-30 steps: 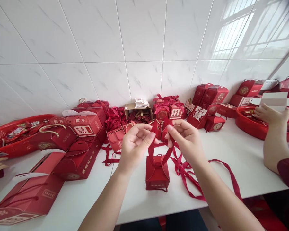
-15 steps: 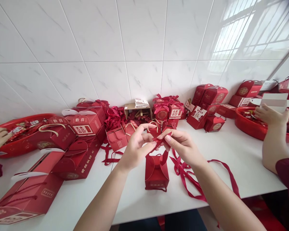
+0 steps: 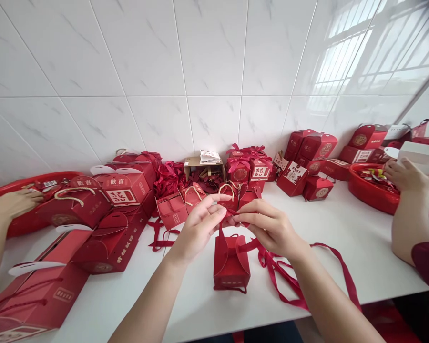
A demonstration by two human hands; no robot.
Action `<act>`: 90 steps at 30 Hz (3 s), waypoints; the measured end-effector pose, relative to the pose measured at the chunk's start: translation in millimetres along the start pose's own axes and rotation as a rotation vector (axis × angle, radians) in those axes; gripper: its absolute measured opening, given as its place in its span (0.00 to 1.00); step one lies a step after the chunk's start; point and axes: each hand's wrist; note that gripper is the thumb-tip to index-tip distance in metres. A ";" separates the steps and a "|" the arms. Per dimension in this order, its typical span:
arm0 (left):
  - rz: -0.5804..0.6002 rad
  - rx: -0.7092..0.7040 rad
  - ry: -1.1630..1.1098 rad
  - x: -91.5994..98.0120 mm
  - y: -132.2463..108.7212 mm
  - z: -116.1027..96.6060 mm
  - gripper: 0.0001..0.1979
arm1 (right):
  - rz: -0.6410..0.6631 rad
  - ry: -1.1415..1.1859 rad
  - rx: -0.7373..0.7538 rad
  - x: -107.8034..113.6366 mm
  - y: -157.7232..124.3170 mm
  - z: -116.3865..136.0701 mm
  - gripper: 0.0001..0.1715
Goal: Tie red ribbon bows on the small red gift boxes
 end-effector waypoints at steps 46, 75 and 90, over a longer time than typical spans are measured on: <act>-0.152 0.300 0.570 25.8 -44.9 112.6 0.17 | 0.079 0.291 -1.105 -57.1 -106.9 12.1 0.18; -0.142 -0.167 0.924 -19.9 -29.4 95.7 0.12 | -0.180 1.179 -1.240 -12.5 -90.8 8.0 0.10; -0.362 -0.267 0.970 -16.1 -24.6 98.7 0.07 | -0.026 0.627 -1.081 -59.3 -76.2 13.7 0.13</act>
Point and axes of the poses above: each hand's wrist, its own y-axis towards the middle knuckle, its own x-axis out of the back of the hand, z = x × y, and after that the axes turned 2 degrees about x, right-handed
